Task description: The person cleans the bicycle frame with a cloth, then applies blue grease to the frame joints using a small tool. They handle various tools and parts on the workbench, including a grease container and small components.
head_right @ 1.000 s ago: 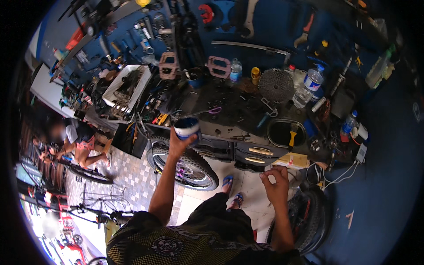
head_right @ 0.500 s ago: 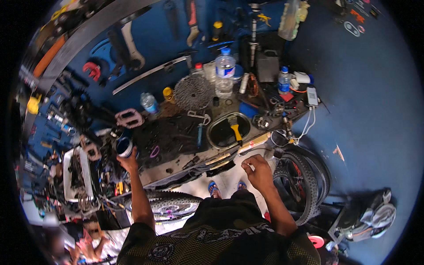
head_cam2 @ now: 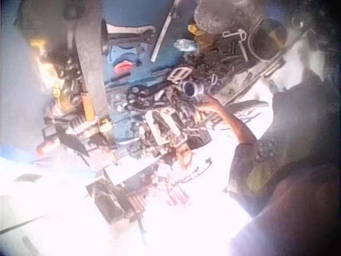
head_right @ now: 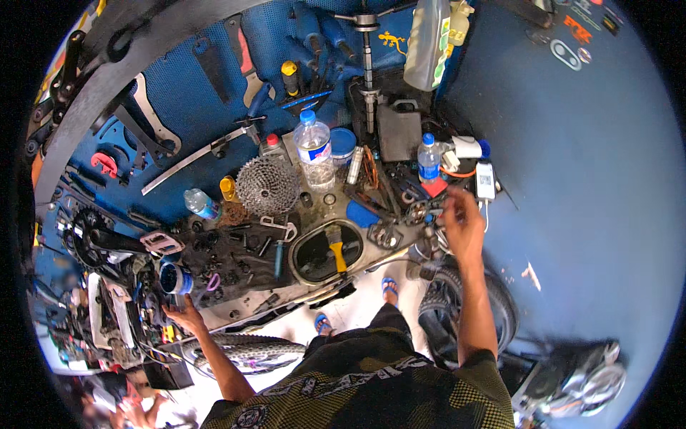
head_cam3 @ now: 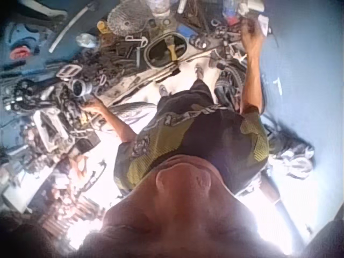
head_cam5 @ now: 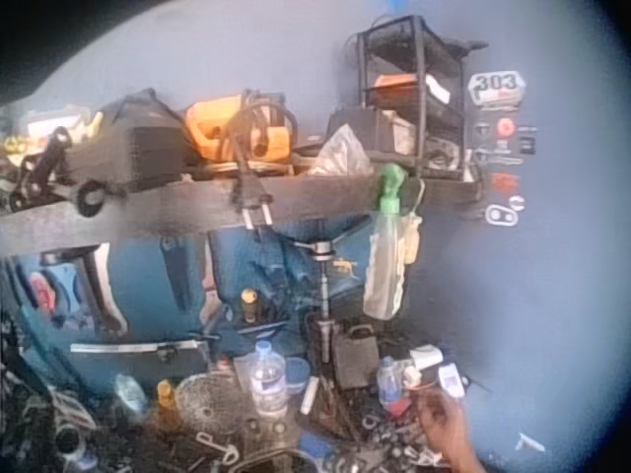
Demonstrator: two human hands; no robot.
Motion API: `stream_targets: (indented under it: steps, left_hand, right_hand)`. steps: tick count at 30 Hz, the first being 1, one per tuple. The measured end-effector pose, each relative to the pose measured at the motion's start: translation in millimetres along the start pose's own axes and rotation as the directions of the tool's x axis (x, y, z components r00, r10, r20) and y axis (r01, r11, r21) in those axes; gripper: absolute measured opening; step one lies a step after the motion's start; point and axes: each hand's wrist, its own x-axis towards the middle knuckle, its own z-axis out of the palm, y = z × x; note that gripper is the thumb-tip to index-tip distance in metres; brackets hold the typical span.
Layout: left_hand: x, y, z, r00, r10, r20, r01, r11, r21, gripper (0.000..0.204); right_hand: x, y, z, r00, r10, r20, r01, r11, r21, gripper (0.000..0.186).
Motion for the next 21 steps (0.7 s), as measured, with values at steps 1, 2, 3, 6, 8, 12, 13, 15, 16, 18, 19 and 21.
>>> stream_targets:
  steps: [1,2,3,6,8,12,13,15,16,18,19,21]
  left_hand:
    - [-18.7,16.6,-4.3,0.999,0.038,-0.017,-0.038,0.999,-0.022,0.097]
    - [-36.0,30.5,-15.2,0.995,0.076,-0.058,-0.077,0.997,-0.027,0.090]
    - [-54.1,45.9,-21.4,1.000,-0.021,-0.023,0.018,0.996,-0.088,0.082]
    - [-123.1,123.0,-29.6,1.000,0.006,0.023,-0.004,0.996,-0.086,0.072]
    - [-166.4,184.3,-29.0,0.988,-0.102,0.115,0.126,0.967,-0.222,0.064]
    - [-222.6,223.6,-41.9,0.962,-0.105,0.254,0.164,0.961,-0.223,0.054]
    - [-233.1,221.9,-51.1,0.959,-0.129,0.253,0.185,0.959,-0.215,0.053]
    - [-246.8,220.8,-59.2,0.943,-0.181,0.280,0.255,0.934,-0.252,0.046]
    - [-252.2,222.7,-63.1,0.939,-0.222,0.262,0.295,0.912,-0.285,0.042]
    - [-256.8,224.7,-69.4,0.930,-0.247,0.271,0.332,0.882,-0.336,0.041]
    - [-257.6,221.9,-76.4,0.932,-0.251,0.261,0.328,0.890,-0.318,0.038]
    - [-258.7,215.5,-82.9,0.933,-0.247,0.262,0.332,0.871,-0.361,0.038]
  right_hand:
    - [39.4,28.1,-4.7,0.999,-0.029,0.018,0.030,0.999,-0.034,0.026]
    - [76.8,32.5,5.3,0.985,-0.174,-0.008,0.174,0.985,-0.016,0.027]
    - [119.0,51.3,13.2,0.986,-0.162,0.031,0.165,0.982,-0.092,0.027]
    - [230.0,101.6,64.4,0.961,-0.228,0.158,0.226,0.974,0.035,0.031]
    - [284.1,125.2,101.8,0.946,-0.237,0.222,0.269,0.955,-0.125,0.036]
    - [331.5,157.2,148.6,0.851,-0.199,0.485,0.202,0.978,0.047,0.039]
    - [328.2,151.4,155.8,0.847,-0.199,0.494,0.182,0.980,0.084,0.037]
    - [336.8,160.0,147.5,0.846,-0.163,0.507,0.096,0.983,0.155,0.036]
    - [334.2,160.2,139.5,0.847,-0.158,0.508,0.030,0.968,0.250,0.037]
    - [337.6,162.7,109.7,0.895,-0.171,0.413,0.020,0.938,0.346,0.041]
    - [331.7,149.5,95.3,0.934,-0.118,0.338,0.015,0.956,0.292,0.043]
    - [325.5,126.0,60.8,0.990,-0.118,0.078,0.101,0.976,0.192,0.048]
